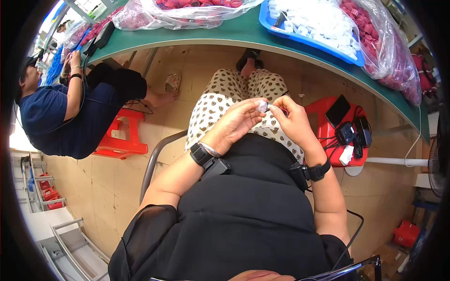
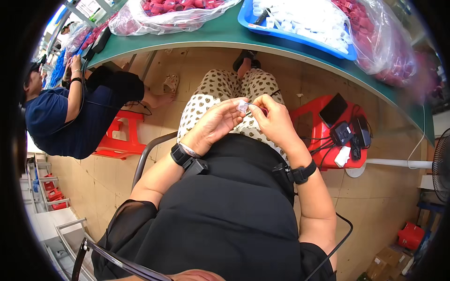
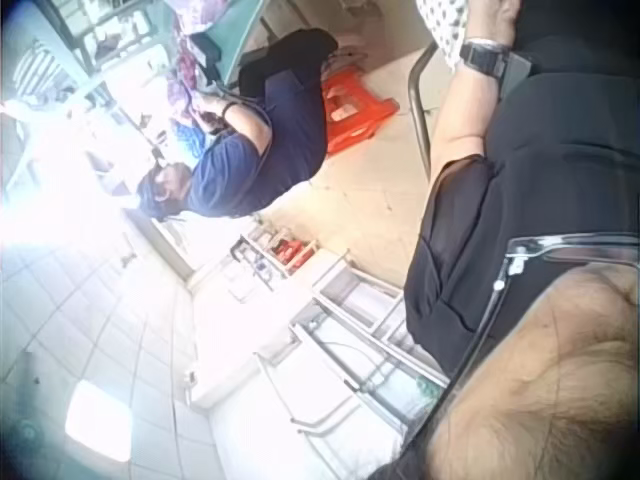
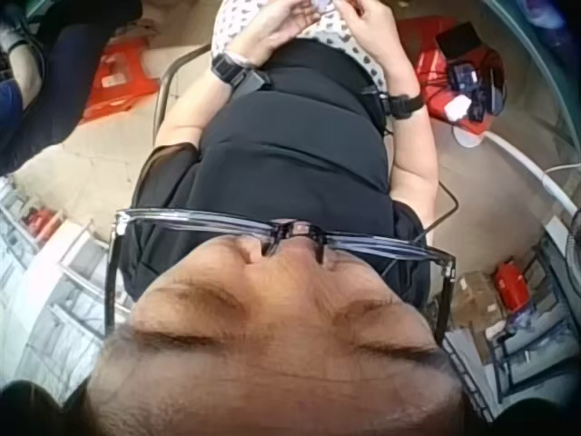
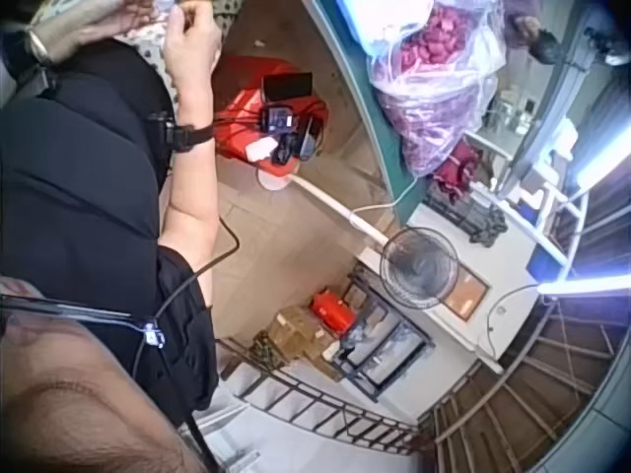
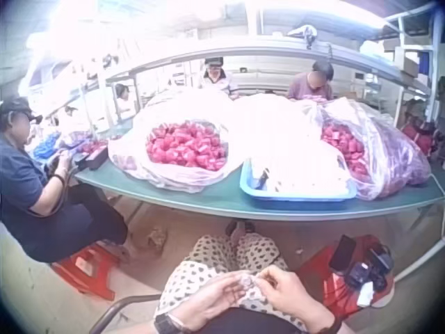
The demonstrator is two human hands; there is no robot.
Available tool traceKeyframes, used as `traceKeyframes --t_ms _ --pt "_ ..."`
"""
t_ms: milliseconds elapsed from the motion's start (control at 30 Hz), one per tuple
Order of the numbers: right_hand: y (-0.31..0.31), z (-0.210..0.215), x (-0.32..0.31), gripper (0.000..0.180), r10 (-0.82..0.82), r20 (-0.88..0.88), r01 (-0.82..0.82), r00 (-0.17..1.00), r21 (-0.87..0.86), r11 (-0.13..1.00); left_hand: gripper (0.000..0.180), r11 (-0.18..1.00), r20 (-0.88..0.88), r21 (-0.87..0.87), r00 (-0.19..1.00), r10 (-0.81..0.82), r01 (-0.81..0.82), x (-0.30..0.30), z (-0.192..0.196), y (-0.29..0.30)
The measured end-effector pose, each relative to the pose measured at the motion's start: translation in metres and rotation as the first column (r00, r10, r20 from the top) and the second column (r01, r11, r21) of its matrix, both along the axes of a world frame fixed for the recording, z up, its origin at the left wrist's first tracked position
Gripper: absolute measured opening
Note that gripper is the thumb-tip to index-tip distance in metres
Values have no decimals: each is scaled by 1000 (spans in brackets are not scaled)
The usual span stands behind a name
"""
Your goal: Assembling small plastic components for cosmetic products, specifically lipstick or lip balm tubes.
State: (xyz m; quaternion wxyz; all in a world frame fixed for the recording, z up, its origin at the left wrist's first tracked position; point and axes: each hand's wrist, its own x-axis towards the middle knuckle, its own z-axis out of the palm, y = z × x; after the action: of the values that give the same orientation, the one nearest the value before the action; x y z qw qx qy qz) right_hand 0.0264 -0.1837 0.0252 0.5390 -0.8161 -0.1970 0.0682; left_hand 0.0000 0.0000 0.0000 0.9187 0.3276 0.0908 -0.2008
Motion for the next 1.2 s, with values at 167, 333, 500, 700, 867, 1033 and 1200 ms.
traceKeyframes --t_ms 167,333,500,700,867,1033,1200 --pt "8 1 -3 11 -59 189 52 980 44 998 29 998 7 51 1000 -26 25 -1 1 5" --pt "10 2 -6 9 -77 158 76 984 10 997 26 1000 -16 2 1000 -27 27 -2 5 0" --pt "12 -6 -5 10 -107 239 112 965 -9 994 24 1000 -6 12 1000 -1 1 -2 8 -1" --pt "9 0 -5 10 -86 186 97 979 -52 994 24 999 -1 19 999 45 -45 0 1 1" --pt "9 -1 -6 11 -85 118 92 989 -58 994 23 998 5 48 999 34 -34 -1 3 0" --pt "13 -3 -5 10 -108 158 110 981 -4 994 29 994 26 113 1000 -16 13 -2 6 -3" --pt "11 -5 -4 9 -139 162 143 977 -8 990 29 996 9 84 1000 10 -11 0 2 0"
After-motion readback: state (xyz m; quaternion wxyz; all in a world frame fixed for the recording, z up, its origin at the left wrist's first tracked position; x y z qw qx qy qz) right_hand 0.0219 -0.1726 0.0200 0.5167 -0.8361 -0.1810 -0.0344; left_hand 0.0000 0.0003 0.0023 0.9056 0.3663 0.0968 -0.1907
